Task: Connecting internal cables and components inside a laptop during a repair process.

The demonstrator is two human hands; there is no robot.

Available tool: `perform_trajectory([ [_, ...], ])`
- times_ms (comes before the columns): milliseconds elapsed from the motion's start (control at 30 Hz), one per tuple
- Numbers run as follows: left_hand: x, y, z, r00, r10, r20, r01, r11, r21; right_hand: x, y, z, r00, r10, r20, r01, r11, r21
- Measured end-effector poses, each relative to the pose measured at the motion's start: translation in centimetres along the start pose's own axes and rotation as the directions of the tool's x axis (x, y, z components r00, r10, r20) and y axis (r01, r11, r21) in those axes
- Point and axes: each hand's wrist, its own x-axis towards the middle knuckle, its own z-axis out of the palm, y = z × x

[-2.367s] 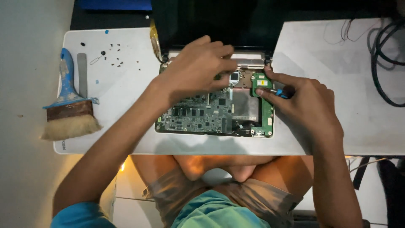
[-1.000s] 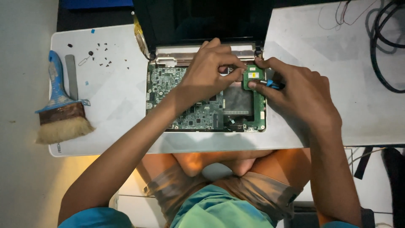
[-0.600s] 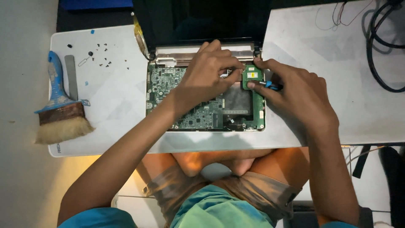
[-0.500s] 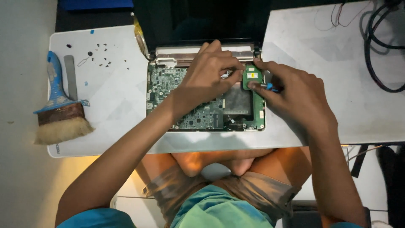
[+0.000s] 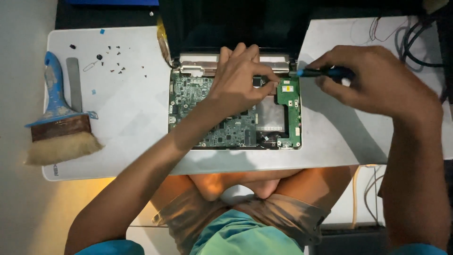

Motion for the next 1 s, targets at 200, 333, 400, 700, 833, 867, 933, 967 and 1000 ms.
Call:
perform_trajectory([
  [200, 0.2, 0.4, 0.1, 0.998, -0.055, 0.01, 0.055, 0.998, 0.004, 1.1, 0.1, -0.8, 0.998, -0.066, 0.016, 0.068, 0.949, -0.307],
  [333, 0.2, 0.5, -0.2, 0.998, -0.055, 0.025, 0.055, 0.998, 0.0, 1.2, -0.5, -0.8, 0.999, -0.039, 0.03, 0.048, 0.925, -0.378],
  [400, 0.2, 0.4, 0.0, 0.999, -0.047, 0.017, 0.047, 0.999, 0.002, 1.1, -0.9, -0.7, 0.997, -0.066, 0.029, 0.071, 0.896, -0.439],
  [700, 0.0, 0.9, -0.5, 1.0, -0.025, -0.012, 0.025, 1.0, 0.006, 1.5, -1.7, -0.6, 0.998, -0.059, 0.022, 0.063, 0.925, -0.374],
  [833, 0.3, 0.5, -0.2, 0.999, -0.04, 0.027, 0.039, 0.999, 0.038, 1.7, -4.5, -2.0, 0.997, -0.002, 0.077, 0.04, 0.863, -0.504],
  [867, 0.3, 0.6, -0.4, 0.997, -0.057, 0.048, 0.056, 0.998, 0.024, 2.0, -5.4, -2.6, 0.994, -0.013, 0.105, 0.061, 0.882, -0.468],
  [933, 0.2, 0.7, -0.5, 0.995, -0.069, 0.071, 0.069, 0.998, 0.006, 2.8, -6.7, -3.6, 0.991, -0.019, 0.132, 0.075, 0.898, -0.433],
  [967, 0.2, 0.7, -0.5, 0.994, -0.074, 0.075, 0.073, 0.997, 0.024, 3.5, -7.1, -4.1, 0.982, -0.003, 0.188, 0.085, 0.899, -0.429],
  [1000, 0.2, 0.6, -0.4, 0.994, -0.079, 0.079, 0.076, 0.996, 0.043, 4.2, -7.5, -4.6, 0.97, 0.015, 0.244, 0.093, 0.901, -0.424],
])
